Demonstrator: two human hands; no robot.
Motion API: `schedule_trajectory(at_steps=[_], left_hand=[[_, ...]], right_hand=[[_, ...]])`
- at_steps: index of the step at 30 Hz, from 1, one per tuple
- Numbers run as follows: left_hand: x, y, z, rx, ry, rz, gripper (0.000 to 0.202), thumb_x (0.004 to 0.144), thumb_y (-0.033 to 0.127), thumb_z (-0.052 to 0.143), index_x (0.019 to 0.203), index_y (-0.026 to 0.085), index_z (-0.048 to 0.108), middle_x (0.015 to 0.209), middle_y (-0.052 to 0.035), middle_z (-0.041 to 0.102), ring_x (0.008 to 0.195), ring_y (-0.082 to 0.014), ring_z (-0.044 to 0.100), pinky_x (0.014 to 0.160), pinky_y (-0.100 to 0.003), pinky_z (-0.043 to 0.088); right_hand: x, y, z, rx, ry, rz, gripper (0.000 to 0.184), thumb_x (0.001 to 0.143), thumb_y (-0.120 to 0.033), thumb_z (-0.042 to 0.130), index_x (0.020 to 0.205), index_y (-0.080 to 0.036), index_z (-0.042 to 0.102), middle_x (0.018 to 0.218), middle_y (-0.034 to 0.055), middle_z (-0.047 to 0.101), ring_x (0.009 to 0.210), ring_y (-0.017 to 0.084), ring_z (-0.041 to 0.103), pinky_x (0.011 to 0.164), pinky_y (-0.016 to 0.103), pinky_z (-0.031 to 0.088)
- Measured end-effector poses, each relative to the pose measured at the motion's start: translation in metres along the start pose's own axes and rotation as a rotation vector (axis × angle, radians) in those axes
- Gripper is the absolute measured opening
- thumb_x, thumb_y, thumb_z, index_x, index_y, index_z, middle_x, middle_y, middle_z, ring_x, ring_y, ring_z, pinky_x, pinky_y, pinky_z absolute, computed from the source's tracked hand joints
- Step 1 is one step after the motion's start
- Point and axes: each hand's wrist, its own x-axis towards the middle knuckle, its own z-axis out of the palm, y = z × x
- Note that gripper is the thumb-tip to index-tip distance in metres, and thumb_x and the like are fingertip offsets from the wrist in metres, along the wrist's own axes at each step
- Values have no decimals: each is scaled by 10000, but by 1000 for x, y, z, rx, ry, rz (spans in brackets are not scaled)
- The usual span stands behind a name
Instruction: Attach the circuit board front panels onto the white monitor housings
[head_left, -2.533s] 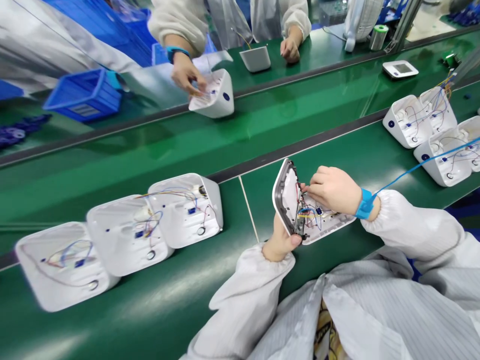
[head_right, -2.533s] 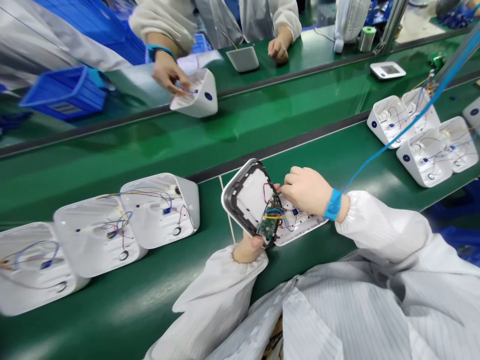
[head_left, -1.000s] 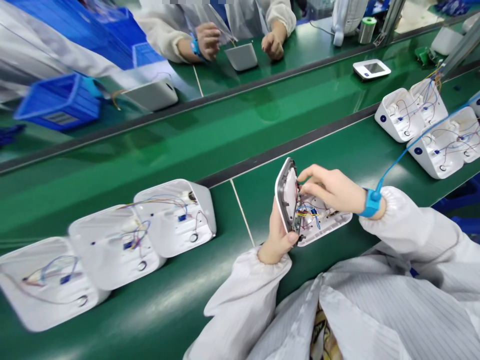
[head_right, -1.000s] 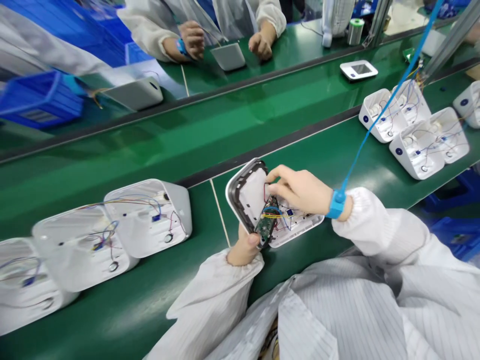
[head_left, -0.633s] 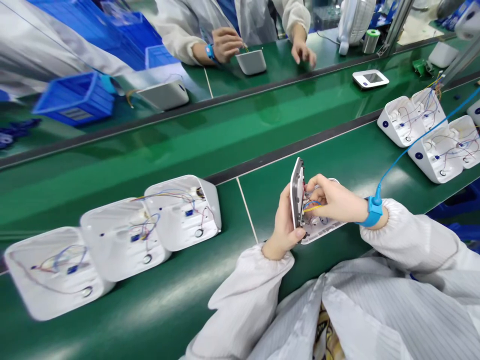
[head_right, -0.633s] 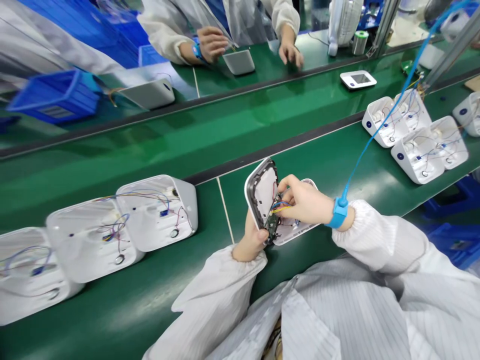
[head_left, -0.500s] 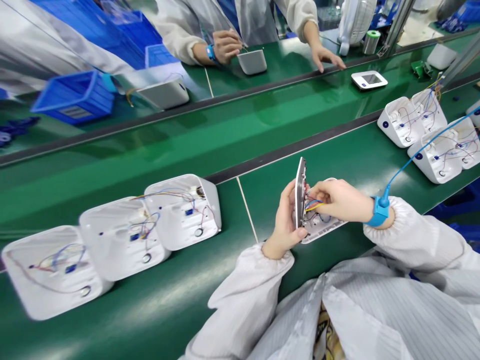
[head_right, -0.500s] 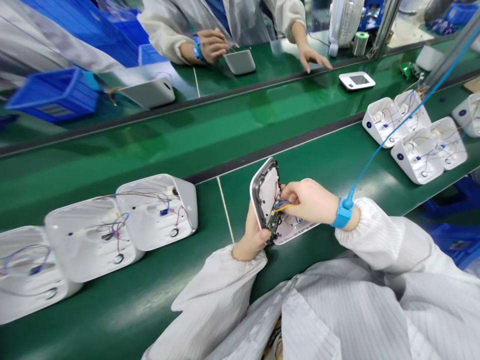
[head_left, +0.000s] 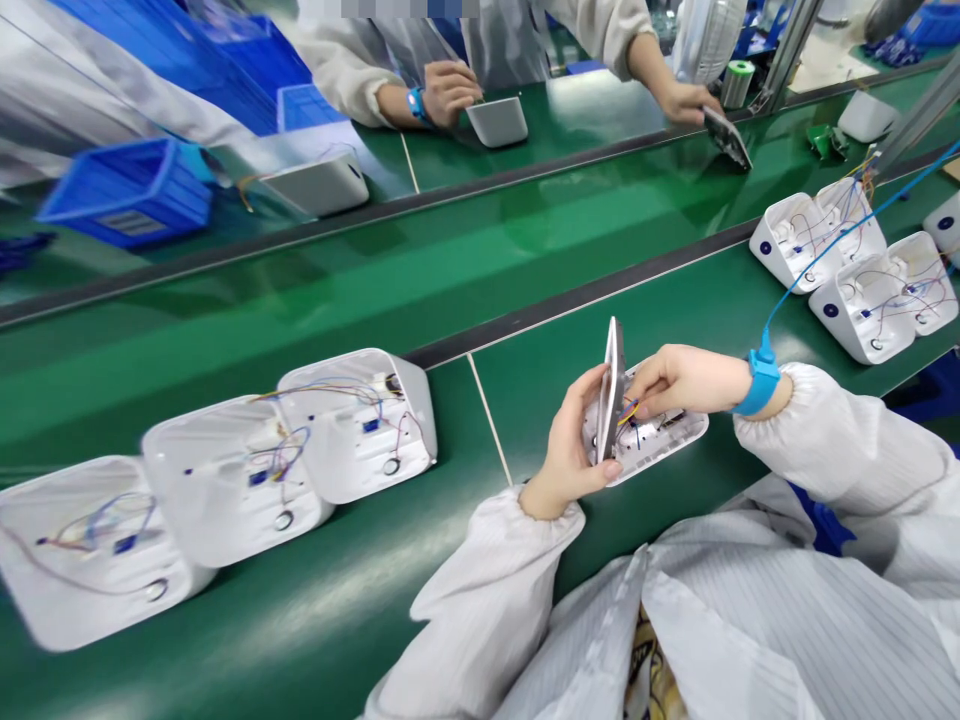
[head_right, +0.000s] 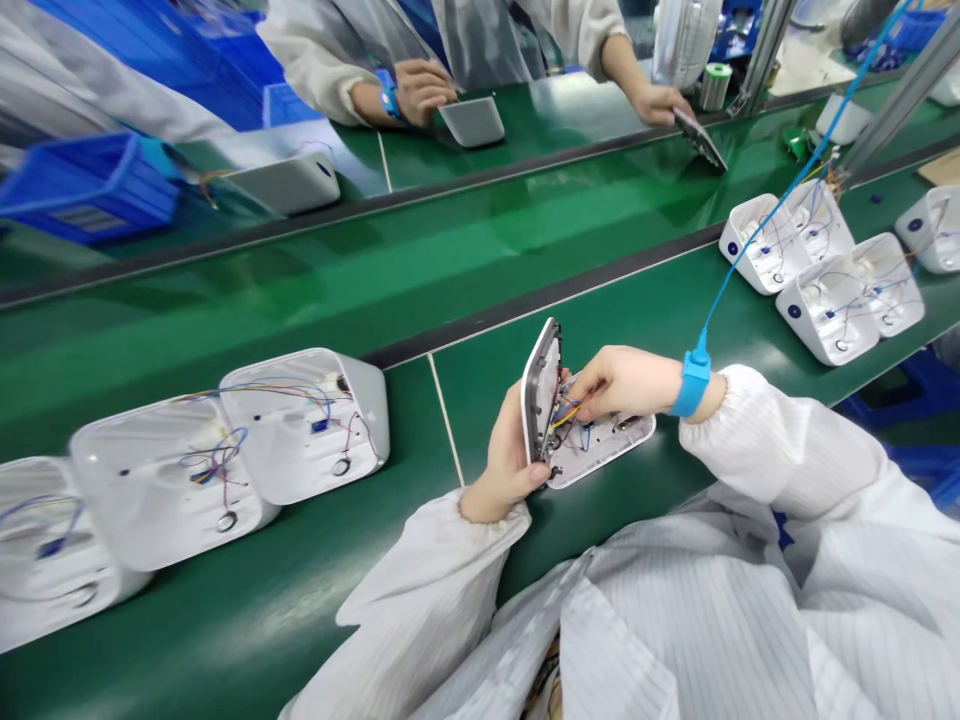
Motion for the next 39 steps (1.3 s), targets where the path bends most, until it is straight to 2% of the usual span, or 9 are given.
schedule_trajectory(at_steps=[8,11,15,18,24,29,32,35,39], left_hand=[[-2,-2,0,-11,2,-16,949,714,679,737,1480,246,381,1449,-162,473,1354,-387,474,1160,-586,342],[-3,-4,-1,2,-7,-13,937,701,622,770,1466,247,380,1401,-159,497,1308,-370,509,1134,-571,368],[-2,-3,-1,81,5,1,897,715,594,762,1450,246,386,1408,-156,475,1314,-355,499,1124,-534,380],[-1,3,2,233,-23,39,893,722,573,757,1456,244,369,1430,-168,454,1322,-369,495,1114,-542,389],[-3,23,12,786,-135,81,895,699,398,777,1474,249,356,1483,-199,378,1339,-431,451,1052,-602,418],[-5,32,14,971,-254,37,901,707,393,780,1491,236,364,1488,-222,354,1327,-454,443,1025,-608,439],[-5,33,11,1025,-312,-16,926,698,415,806,1493,226,370,1506,-234,331,1341,-473,425,1031,-617,435],[-2,32,9,1065,-356,-46,967,683,484,829,1497,230,372,1539,-244,305,1350,-487,416,1040,-627,424],[7,30,14,1105,-389,-79,1113,652,642,804,1545,224,287,1559,-272,304,1372,-506,387,1063,-691,349]], right_hand=[[1,1,17,-709,151,-203,98,869,-163,673,850,-180,768,745,23,719,685,143,586,642,271,373],[0,9,18,-926,227,-290,141,912,-212,635,841,-182,753,851,72,733,849,207,581,682,322,344],[-1,16,17,-994,363,-304,144,916,-216,623,849,-181,746,1093,128,695,1149,294,505,808,396,346],[-2,19,20,-945,414,-193,154,932,-197,586,949,-157,734,1247,170,626,1256,323,454,883,437,366],[-1,21,18,-732,420,-64,260,957,-261,589,1174,-136,657,1285,173,612,1280,314,478,940,441,439],[-14,22,-28,-458,149,-131,212,850,-107,641,1000,-192,763,1201,63,708,1179,233,611,962,338,480],[-31,30,-48,-160,322,-106,234,907,-209,602,1076,-206,764,1120,40,750,1090,195,669,920,303,513],[-43,38,-41,2,486,14,315,947,-381,577,1061,-153,763,979,75,777,904,188,712,810,298,541],[-48,42,-12,-18,414,91,466,980,-504,484,856,-156,768,852,61,770,820,187,711,762,291,529]])
